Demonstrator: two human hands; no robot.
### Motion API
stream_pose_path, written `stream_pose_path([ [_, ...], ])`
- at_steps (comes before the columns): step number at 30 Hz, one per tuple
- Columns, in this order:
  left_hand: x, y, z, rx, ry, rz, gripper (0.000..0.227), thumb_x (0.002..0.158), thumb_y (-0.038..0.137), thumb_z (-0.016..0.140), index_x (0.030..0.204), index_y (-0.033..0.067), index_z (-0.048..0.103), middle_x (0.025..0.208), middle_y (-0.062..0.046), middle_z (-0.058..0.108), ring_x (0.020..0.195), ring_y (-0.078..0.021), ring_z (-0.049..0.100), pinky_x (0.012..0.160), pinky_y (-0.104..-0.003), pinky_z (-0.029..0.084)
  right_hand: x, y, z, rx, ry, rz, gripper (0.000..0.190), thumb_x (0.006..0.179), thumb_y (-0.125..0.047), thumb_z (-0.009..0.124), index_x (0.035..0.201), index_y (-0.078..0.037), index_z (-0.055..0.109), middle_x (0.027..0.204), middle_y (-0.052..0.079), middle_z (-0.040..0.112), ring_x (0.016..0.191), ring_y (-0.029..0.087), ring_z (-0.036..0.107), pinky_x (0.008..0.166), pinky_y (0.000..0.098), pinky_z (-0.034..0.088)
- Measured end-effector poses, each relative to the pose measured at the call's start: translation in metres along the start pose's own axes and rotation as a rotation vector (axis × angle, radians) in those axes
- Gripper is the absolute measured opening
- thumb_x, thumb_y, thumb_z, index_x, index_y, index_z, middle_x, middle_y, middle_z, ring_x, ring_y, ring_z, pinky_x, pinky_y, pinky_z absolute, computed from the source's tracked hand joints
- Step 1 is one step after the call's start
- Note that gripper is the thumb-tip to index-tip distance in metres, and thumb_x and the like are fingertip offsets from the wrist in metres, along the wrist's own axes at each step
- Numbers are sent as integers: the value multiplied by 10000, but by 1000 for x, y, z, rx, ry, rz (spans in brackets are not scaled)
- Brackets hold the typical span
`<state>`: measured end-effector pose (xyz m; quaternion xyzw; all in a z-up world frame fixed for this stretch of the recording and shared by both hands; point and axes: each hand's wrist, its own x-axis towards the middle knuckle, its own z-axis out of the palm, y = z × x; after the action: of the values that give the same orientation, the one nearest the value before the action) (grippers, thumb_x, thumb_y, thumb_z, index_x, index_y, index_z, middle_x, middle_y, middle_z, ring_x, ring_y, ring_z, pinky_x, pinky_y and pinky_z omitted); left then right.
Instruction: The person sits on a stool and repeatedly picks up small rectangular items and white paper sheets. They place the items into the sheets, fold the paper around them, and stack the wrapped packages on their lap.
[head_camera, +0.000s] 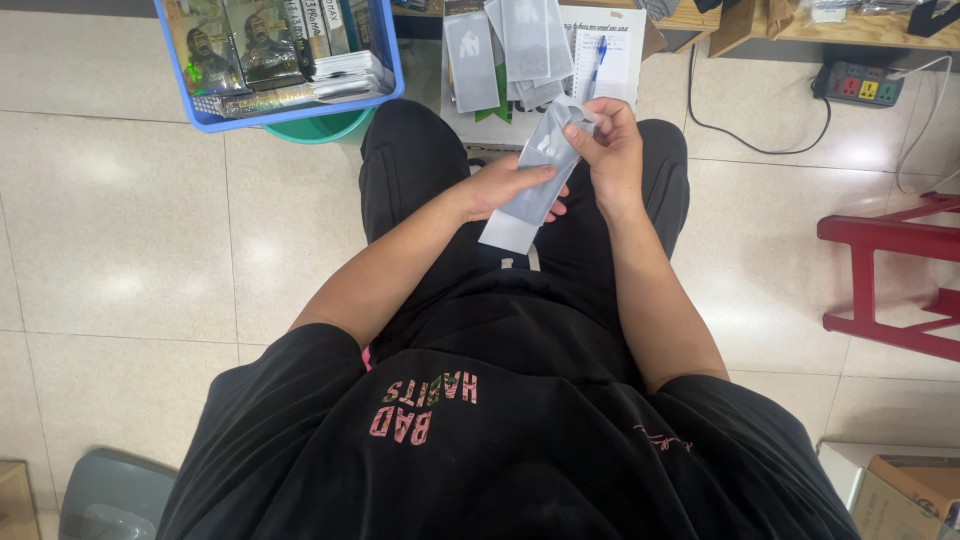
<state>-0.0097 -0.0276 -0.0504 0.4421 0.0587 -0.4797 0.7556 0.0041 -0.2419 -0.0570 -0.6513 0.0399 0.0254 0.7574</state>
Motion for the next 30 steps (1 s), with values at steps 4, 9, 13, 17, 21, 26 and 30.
stream_pose_path([
  [4,3,0,-7,209,29,61,491,1102,315,638,1474,-5,618,1323,-202,799,1038,-332,860,857,-430,752,-3,-14,-1,-32,-111,-93,495,1040,-67,916,1409,-198,614,1208,-2,684,1130,133,707,977,291,623],
  [9,3,5,-8,318,76,105,358,1105,251,621,1375,19,670,1273,-132,813,974,-291,865,814,-395,748,-3,-20,-8,-239,-89,-188,106,1167,-210,760,1255,-155,738,1315,10,692,1254,148,641,1041,306,553],
  [13,5,4,-14,436,104,110,400,1071,197,615,1424,13,653,1272,-118,828,941,-233,864,776,-322,717,2,-13,-19,-275,-140,-184,13,1159,-127,788,1151,-118,782,1254,45,719,1238,178,679,1059,318,565],
  [17,-9,22,-3,511,138,30,312,1037,251,636,1256,69,765,1122,-113,840,927,-224,882,829,-310,725,6,-10,-27,-206,-152,-80,67,1149,-185,782,1103,-150,749,1235,4,744,1178,135,663,1060,308,526],
  [21,-15,28,2,496,113,-11,388,994,238,644,1331,60,717,1242,-78,847,950,-229,877,798,-319,723,7,-14,-27,-121,-188,37,92,1152,-244,742,1104,-166,735,1187,-18,768,1120,114,678,1038,289,546],
  [26,-15,28,-1,444,113,-52,520,1018,310,680,1475,65,652,1268,-100,847,973,-224,885,783,-306,719,7,-11,-31,-210,-314,38,47,1152,-146,782,1199,-140,780,1189,-31,769,1119,107,701,1024,280,580],
  [30,-12,26,-5,349,79,-78,565,1025,317,693,1509,35,616,1296,-161,826,969,-268,875,802,-358,744,10,-8,-28,-279,-177,-20,91,1082,-86,869,1147,-110,810,1189,10,746,1138,147,703,1024,290,601],
])
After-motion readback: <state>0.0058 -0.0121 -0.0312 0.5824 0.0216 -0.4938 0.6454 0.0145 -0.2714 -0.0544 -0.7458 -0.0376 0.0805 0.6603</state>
